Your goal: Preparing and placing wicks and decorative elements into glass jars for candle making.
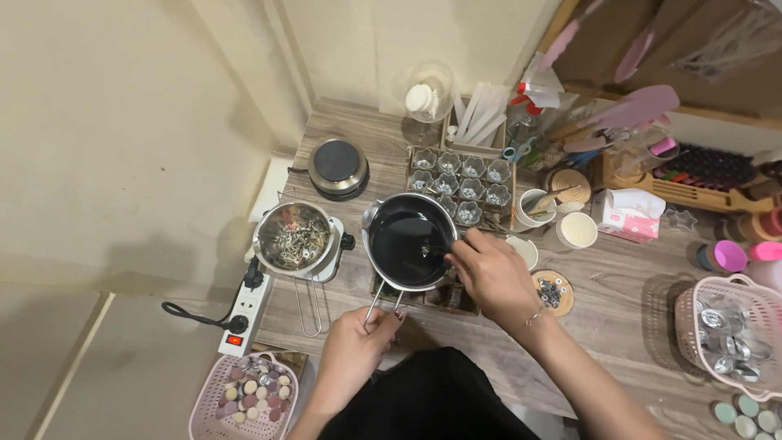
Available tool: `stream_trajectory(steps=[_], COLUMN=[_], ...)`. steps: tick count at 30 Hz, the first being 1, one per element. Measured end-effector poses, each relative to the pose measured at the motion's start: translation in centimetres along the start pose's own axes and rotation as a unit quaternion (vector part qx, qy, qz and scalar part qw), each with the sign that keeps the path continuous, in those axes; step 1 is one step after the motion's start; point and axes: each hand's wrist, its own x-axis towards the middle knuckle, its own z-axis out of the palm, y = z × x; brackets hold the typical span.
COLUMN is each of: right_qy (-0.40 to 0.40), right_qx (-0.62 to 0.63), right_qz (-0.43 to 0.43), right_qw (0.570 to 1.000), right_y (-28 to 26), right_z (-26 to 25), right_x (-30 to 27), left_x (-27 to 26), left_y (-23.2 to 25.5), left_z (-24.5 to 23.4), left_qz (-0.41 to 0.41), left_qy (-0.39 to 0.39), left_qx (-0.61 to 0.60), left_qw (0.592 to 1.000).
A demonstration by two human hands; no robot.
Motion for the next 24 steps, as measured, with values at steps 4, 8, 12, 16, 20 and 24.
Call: stream_trajectory(steps=[4,8,12,16,20,24], right_qy=[-0.009,-0.015,-0.009,0.051,0.126,0.154], right_qx=[0.006,0.061,0.130,0.120,0.043,-0.047], right_qz=[0.009,0.043,0.100,0.063,0.030,0.015], right_qw=[1.000,0.997,0.986,0.989,0.991,0.987], right_y=[-0.2,-0.3,0.2,2.1,4.9,9.2], right_z=[0.1,-0.4,-0.9,-0.5,0.8,4.8], right_x=[0.9,2.1,3.9,6.2,9.5,12.6], left_x=[0.7,1.5,3.1,5.2,7.5,9.0], left_y=[-0.1,0.3,0.0,-0.4,-0.7,-0.5], left_z=[-0.4,-0.7,-1.0,-1.4,-1.8,-2.3], left_qz=[-0.005,-0.032,-0.058,-0.073,-0.067,-0.106], left_qy=[0.002,-0.002,0.001,0.006,0.022,0.036], left_qx=[0.013,-0.016,-0.059,-0.087,-0.087,-0.098], left_qw=[1.000,0.999,0.997,0.994,0.994,0.989])
